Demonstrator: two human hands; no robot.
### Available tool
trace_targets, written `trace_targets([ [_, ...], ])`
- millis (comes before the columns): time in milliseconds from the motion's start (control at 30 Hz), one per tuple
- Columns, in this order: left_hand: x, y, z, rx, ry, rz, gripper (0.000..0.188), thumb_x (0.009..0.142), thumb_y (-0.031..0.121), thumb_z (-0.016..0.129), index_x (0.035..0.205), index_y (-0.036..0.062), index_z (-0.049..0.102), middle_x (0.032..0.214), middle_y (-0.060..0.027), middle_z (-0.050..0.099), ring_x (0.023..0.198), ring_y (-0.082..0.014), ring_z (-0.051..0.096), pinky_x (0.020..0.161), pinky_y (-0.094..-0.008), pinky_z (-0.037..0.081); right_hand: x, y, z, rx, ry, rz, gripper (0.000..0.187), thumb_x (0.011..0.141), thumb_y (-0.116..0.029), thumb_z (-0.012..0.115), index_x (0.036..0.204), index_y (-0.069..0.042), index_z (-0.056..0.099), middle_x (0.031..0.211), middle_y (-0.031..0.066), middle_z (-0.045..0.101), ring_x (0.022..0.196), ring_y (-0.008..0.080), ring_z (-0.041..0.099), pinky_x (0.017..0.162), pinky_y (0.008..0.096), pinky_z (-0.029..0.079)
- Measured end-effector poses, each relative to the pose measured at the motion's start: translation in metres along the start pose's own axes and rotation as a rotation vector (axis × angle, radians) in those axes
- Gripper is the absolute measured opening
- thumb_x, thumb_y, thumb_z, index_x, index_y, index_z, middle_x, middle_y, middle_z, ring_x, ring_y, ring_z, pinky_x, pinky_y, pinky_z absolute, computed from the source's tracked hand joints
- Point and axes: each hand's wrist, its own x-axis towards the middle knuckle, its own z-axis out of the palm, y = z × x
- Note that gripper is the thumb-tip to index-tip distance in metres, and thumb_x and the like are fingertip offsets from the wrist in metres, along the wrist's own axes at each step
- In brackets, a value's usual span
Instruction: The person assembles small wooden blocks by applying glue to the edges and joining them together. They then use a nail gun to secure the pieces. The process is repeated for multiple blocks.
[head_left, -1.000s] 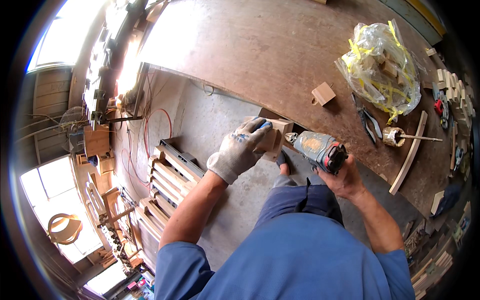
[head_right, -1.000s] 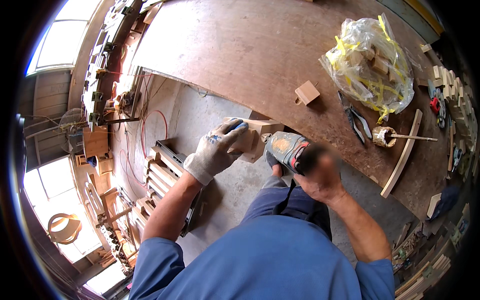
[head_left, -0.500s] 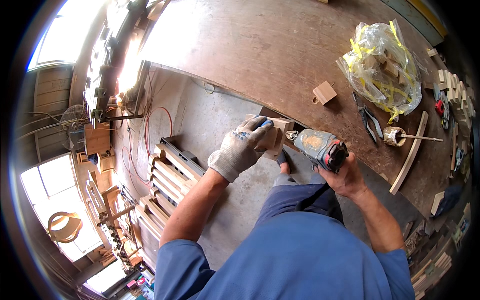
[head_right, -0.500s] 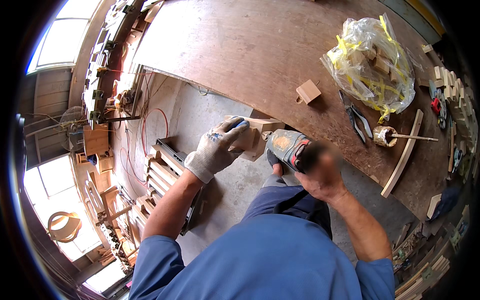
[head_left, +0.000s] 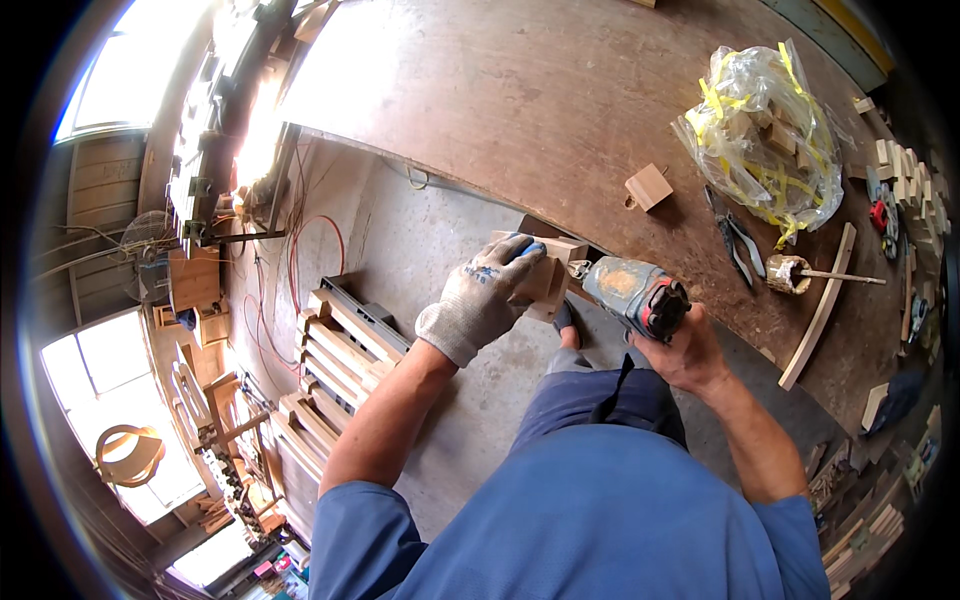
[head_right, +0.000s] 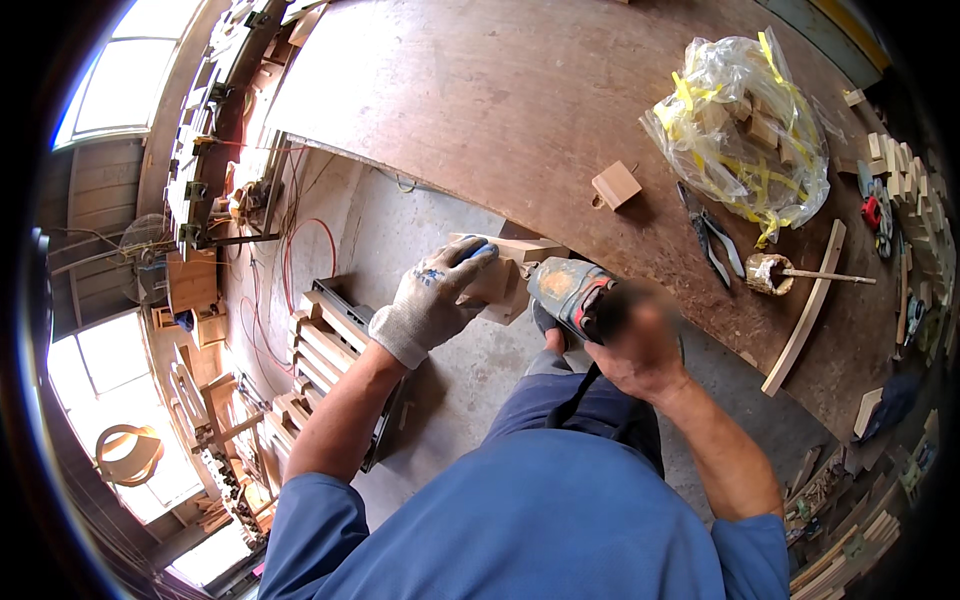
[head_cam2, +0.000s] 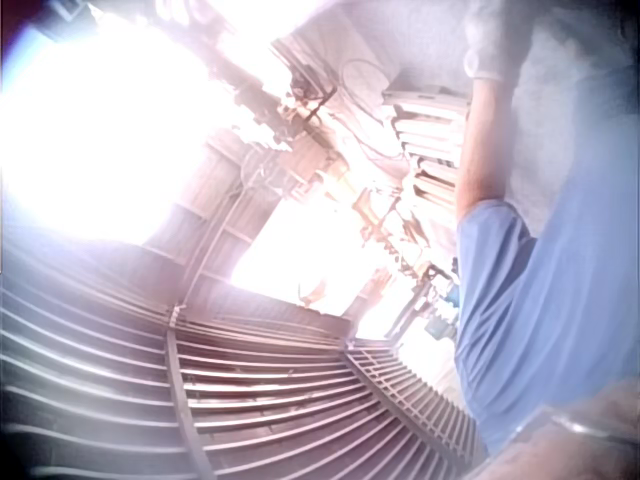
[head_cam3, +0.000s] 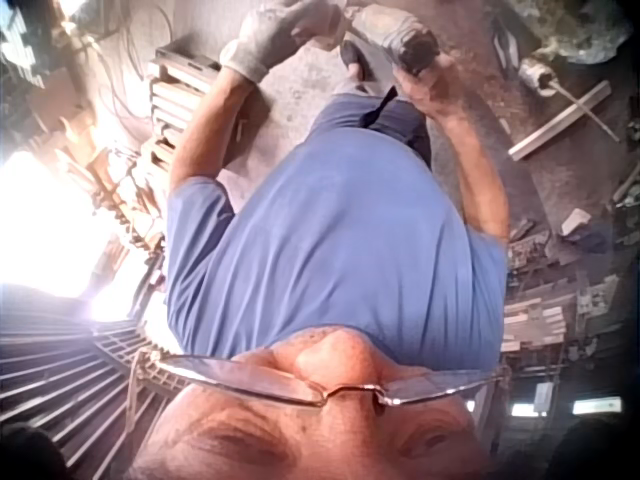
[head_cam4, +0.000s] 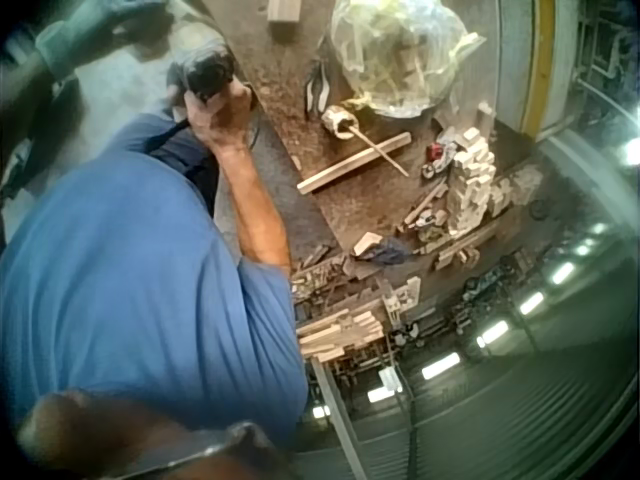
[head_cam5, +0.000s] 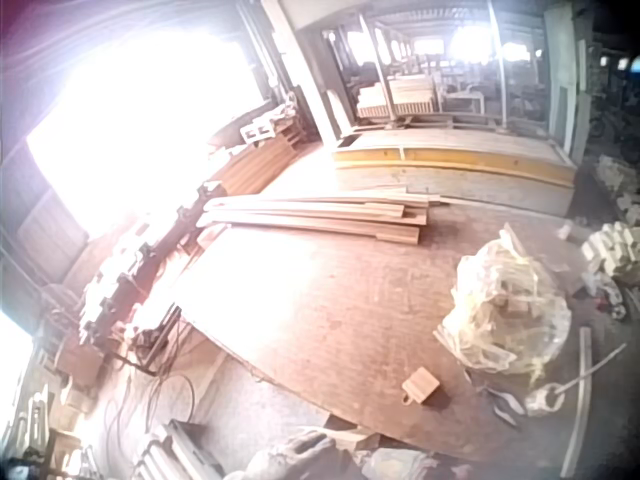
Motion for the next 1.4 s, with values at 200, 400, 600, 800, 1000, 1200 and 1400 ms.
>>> trace_targets([
  [200,0.001,0.0,0.0,0.008,-0.003,0.002,0.073,0.072,0.01,0.092,0.141,0.0102,0.066,0.145,-0.018,0.064,0.129,-0.041,0.064,0.106,-0.0459,0.058,0.02,-0.028,-0.014,-0.016,0.09,-0.154,0.025,0.081,-0.012,0.079,0.103,-0.003,0.07,0.091,0.0187,0.075,0.084,0.0409,0.074,0.074,0.0455,0.058],
  [400,0.0,0.001,0.0,0.01,0.001,-0.004,0.074,0.072,0.009,0.091,0.142,0.0119,0.065,0.145,-0.0164,0.064,0.129,-0.0405,0.065,0.106,-0.0459,0.058,0.024,-0.038,-0.02,0.097,0.045,-0.082,0.031,0.082,-0.012,0.078,0.109,-0.001,0.07,0.092,0.0189,0.076,0.085,0.0412,0.074,0.075,0.0456,0.058],
  [600,0.0,-0.001,-0.001,0.009,-0.067,-0.032,0.07,0.078,0.011,0.084,0.145,0.0125,0.063,0.154,-0.0131,0.057,0.139,-0.0358,0.058,0.109,-0.0447,0.056,0.026,-0.043,-0.023,0.132,0.023,-0.037,0.034,0.081,-0.012,0.079,0.111,-0.001,0.069,0.093,0.019,0.076,0.088,0.0416,0.075,0.078,0.0453,0.059],
  [800,-0.001,-0.002,0.0,0.003,-0.062,-0.035,0.069,0.079,0.011,0.085,0.145,0.0132,0.063,0.154,-0.013,0.057,0.139,-0.0355,0.058,0.11,-0.0446,0.055,0.026,-0.041,-0.022,0.126,0.01,-0.038,0.034,0.081,-0.012,0.079,0.112,-0.001,0.069,0.094,0.0193,0.076,0.089,0.0419,0.075,0.078,0.0455,0.059],
  [1000,0.0,-0.002,0.002,-0.005,0.009,0.007,0.074,0.071,0.007,0.091,0.141,0.0115,0.066,0.144,-0.0173,0.064,0.129,-0.0404,0.064,0.106,-0.0456,0.058,0.026,-0.042,-0.023,0.129,-0.006,-0.019,0.033,0.081,-0.012,0.08,0.11,-0.001,0.069,0.094,0.0196,0.075,0.088,0.0422,0.074,0.077,0.0464,0.059],
  [1200,0.0,-0.001,0.002,-0.011,0.019,0.01,0.073,0.071,0.007,0.091,0.14,0.011,0.066,0.144,-0.0175,0.064,0.128,-0.0408,0.064,0.105,-0.0456,0.058,0.024,-0.037,-0.022,0.036,-0.009,-0.08,0.034,0.081,-0.012,0.08,0.11,-0.002,0.067,0.093,0.0193,0.075,0.086,0.0432,0.073,0.075,0.047,0.058],
  [1400,0.0,-0.002,0.002,-0.019,0.014,0.006,0.073,0.071,0.007,0.091,0.14,0.0108,0.066,0.144,-0.0174,0.063,0.128,-0.041,0.064,0.105,-0.046,0.058,0.025,-0.043,-0.025,0.089,-0.023,-0.028,0.032,0.081,-0.012,0.081,0.109,-0.002,0.068,0.091,0.0191,0.075,0.087,0.0423,0.074,0.075,0.0466,0.058],
])
